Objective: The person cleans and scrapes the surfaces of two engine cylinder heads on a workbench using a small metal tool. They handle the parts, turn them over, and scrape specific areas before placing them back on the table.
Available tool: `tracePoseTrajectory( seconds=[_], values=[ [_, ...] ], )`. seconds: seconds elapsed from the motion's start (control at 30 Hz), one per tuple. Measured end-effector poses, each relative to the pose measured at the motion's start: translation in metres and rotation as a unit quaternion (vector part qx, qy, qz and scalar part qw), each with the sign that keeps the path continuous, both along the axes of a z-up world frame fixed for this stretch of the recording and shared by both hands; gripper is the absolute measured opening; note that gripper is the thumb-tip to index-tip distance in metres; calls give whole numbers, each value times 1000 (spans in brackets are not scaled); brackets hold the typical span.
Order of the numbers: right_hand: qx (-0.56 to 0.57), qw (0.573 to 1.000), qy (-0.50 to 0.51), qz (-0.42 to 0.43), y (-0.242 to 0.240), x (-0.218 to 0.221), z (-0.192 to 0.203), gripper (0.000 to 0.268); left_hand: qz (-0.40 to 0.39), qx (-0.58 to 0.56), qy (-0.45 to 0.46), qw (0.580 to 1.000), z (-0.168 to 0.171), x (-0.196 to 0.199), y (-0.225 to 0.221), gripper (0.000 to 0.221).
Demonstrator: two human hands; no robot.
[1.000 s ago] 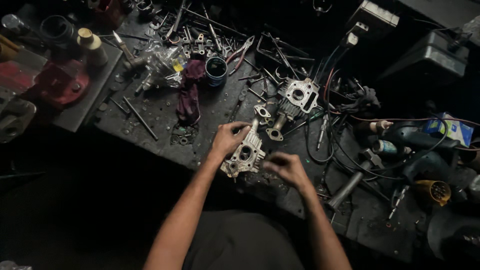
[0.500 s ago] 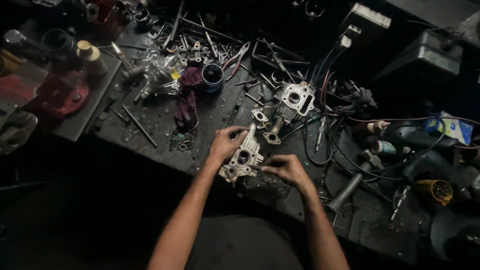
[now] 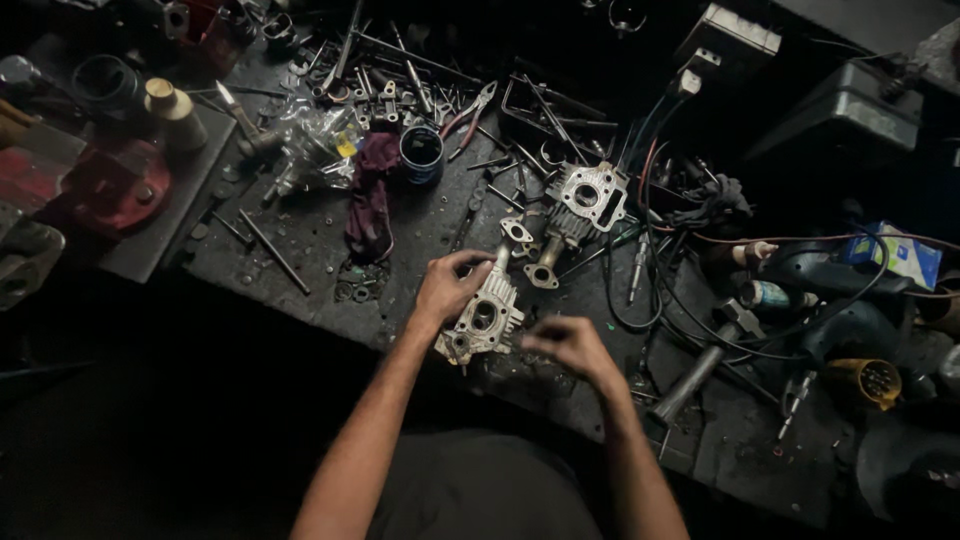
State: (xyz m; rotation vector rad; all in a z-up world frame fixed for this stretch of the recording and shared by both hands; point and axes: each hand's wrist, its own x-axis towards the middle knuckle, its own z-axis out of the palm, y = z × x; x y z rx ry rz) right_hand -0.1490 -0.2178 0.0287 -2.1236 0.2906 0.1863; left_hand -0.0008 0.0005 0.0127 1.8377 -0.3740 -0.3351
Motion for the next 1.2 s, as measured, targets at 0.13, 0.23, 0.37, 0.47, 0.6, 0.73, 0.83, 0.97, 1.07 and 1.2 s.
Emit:
tracePoseTrajectory(
  seconds=[0.13,0.23,0.37,0.47,0.6,0.73,0.83,0.97,1.07,1.2],
  values=[
    [27,998,48,8,0,-8,-10,24,7,7,14,1000,0,-1,1,29],
    [64,998,6,-27,1,-11,-17,23,13,-10,6,1000,0,-2,0,29],
    [70,997,25,17,0,-11,-16,22,13,7,11,1000,2,-3,1,29],
    [44,998,42,-35,6,-11,-9,22,12,7,7,1000,4,-2,2,29],
    [3,999,24,-45,18,-13,3,21,15,7,14,1000,2,-4,0,29],
    [-6,998,48,-30,31,-11,13,22,13,5,1,1000,-2,-1,1,29],
    [-1,996,25,-85,37,-8,19,22,5,16,12,1000,-4,1,0,29],
    [27,998,49,39,41,-6,28,24,9,11,-9,1000,-6,0,-1,30],
    [-31,991,-7,-126,42,-4,29,22,11,-2,2,1000,-4,1,0,29],
    [-27,996,81,6,33,-5,25,22,12,0,2,1000,-5,0,0,29]
  ],
)
